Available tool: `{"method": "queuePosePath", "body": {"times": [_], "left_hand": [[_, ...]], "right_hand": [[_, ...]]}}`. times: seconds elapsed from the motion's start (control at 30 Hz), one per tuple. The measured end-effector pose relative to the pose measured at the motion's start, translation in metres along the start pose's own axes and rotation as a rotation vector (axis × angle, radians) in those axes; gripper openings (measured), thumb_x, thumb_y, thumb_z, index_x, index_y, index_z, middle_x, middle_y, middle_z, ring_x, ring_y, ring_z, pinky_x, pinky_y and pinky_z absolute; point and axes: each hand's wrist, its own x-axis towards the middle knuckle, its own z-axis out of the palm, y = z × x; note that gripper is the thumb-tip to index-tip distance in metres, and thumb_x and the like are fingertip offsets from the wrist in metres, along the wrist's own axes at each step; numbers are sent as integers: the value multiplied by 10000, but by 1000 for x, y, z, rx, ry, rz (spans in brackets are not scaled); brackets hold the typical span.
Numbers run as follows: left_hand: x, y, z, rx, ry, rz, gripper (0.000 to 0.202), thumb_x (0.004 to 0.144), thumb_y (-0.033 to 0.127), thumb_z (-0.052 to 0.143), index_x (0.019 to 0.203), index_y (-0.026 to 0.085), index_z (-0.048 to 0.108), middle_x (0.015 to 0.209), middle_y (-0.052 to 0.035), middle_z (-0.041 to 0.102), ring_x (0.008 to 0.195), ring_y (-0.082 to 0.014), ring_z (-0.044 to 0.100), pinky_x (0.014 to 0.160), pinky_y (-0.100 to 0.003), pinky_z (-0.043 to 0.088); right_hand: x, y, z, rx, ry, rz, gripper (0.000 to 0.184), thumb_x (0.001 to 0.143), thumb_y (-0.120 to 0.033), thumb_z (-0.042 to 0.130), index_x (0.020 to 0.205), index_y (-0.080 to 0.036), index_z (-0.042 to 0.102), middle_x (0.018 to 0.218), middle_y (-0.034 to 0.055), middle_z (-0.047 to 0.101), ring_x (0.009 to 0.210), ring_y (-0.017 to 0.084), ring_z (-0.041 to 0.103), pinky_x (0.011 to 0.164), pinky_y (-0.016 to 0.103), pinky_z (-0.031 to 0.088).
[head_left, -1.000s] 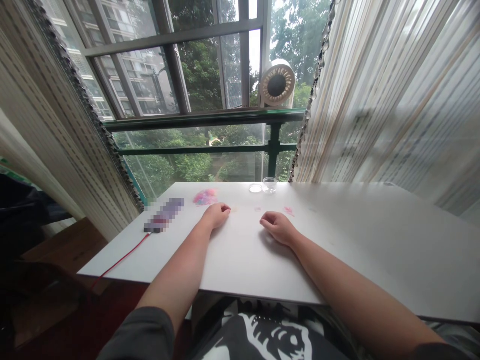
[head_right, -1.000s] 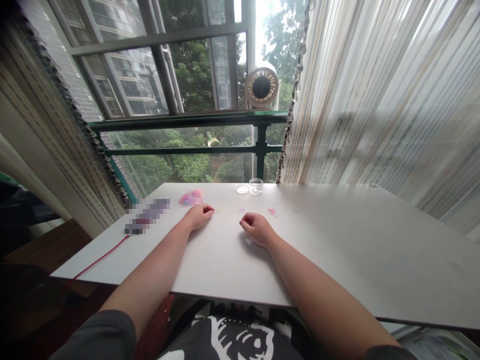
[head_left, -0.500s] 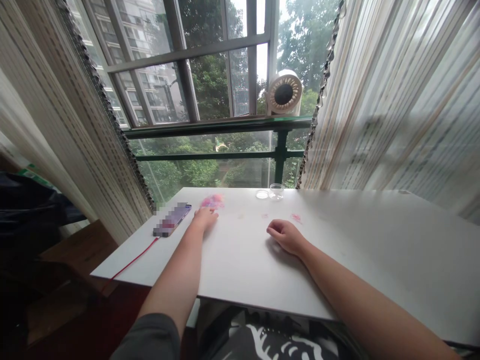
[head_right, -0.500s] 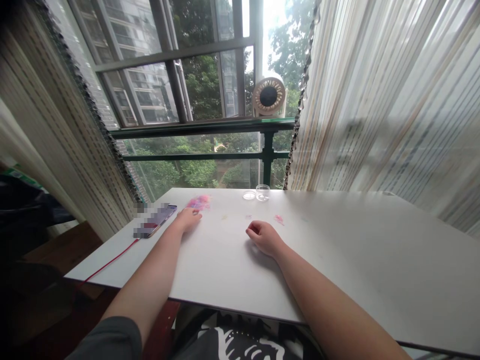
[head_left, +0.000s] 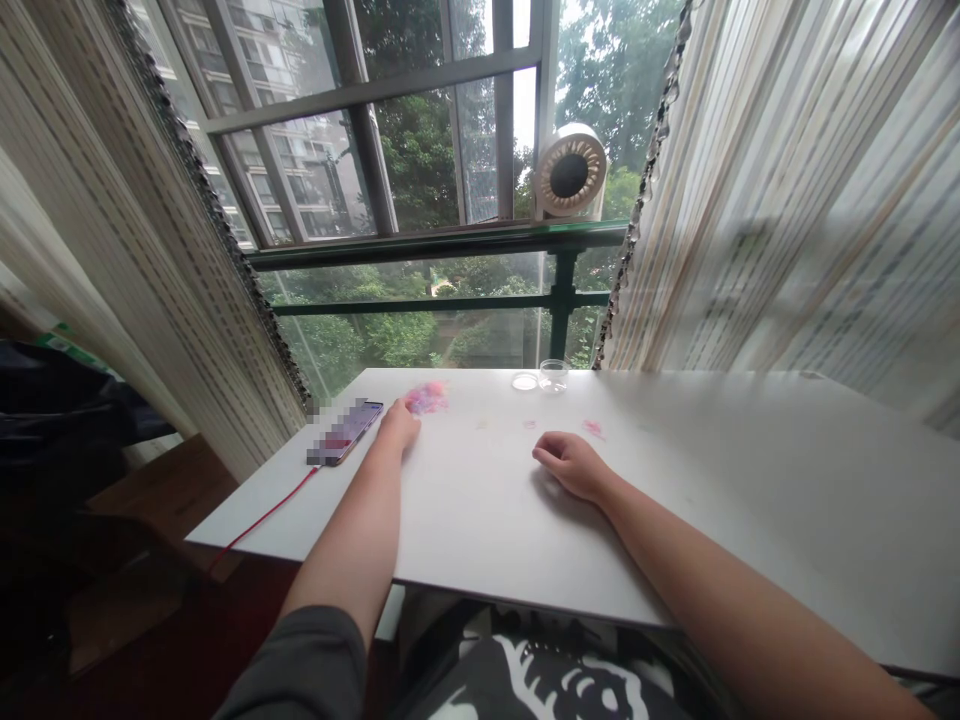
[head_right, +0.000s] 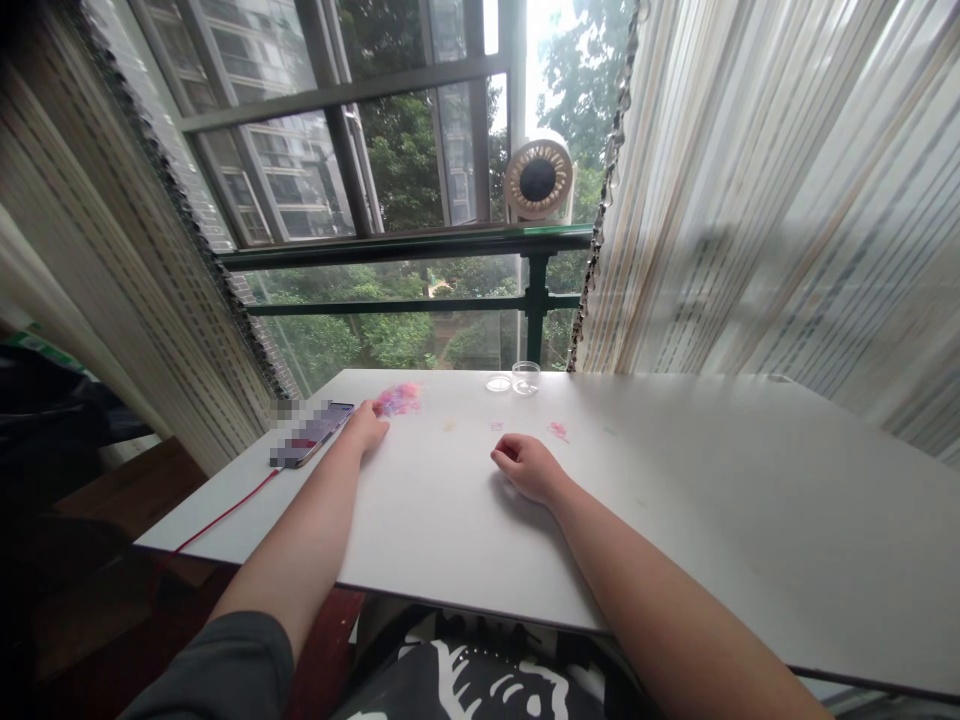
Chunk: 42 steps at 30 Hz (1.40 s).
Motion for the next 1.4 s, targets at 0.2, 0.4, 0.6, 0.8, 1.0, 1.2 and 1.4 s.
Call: {"method": "queuePosePath", "body": {"times": [0.2, 0.4, 0.6, 0.8, 1.0, 1.2, 1.4], "left_hand": [[11, -12, -6, -104, 42, -98, 334, 608, 116, 586, 936, 157, 538, 967, -63, 638, 865, -159, 589, 748, -232, 426], [9, -13, -8, -89, 67, -110, 227, 603, 167, 614, 826, 175, 572, 884, -42, 665, 833, -162, 598, 710, -241, 423], [5, -9, -7, -36, 70, -111, 192, 638, 210, 594, 829, 189, 595, 878, -48, 667, 840, -195, 598, 706, -269, 420], [5, -3, -8, 66, 23, -117, 221, 667, 211, 563, 882, 204, 610, 980, -89, 640, 908, -252, 579, 731, -315, 416], [5, -1, -9, 76, -21, -126, 221, 616, 244, 603, 829, 203, 647, 942, -95, 655, 866, -263, 593, 713, -311, 419], [-2, 3, -11, 77, -50, -101, 203, 601, 303, 612, 782, 233, 674, 848, -46, 680, 769, -217, 609, 655, -267, 420], [-7, 7, -13, 49, -14, -81, 174, 614, 317, 605, 743, 222, 674, 816, -42, 680, 736, -200, 602, 628, -255, 408]], "right_hand": [[1, -1, -1, 6, -17, 10, 205, 724, -327, 452, 666, -165, 564, 592, -5, 543, 536, 109, 447, 542, 237, 341], [0, -1, -1, -11, -19, 15, 211, 730, -340, 450, 666, -170, 557, 598, -7, 542, 544, 109, 448, 550, 237, 341], [0, 0, 0, -16, -23, 4, 212, 728, -335, 449, 674, -167, 567, 598, -3, 542, 542, 111, 447, 547, 240, 339], [1, 0, 0, -12, -24, 1, 216, 727, -339, 450, 665, -165, 561, 589, -3, 538, 538, 110, 445, 544, 238, 339], [0, -1, -1, -18, -33, 10, 206, 726, -332, 451, 663, -168, 558, 589, -5, 542, 536, 109, 450, 544, 237, 342], [0, 0, 0, -21, -31, 5, 204, 726, -329, 451, 668, -167, 560, 600, -4, 545, 545, 110, 450, 549, 237, 342], [0, 0, 0, -22, -36, 7, 205, 726, -329, 450, 669, -168, 562, 599, -6, 545, 546, 110, 451, 560, 241, 345]]}}
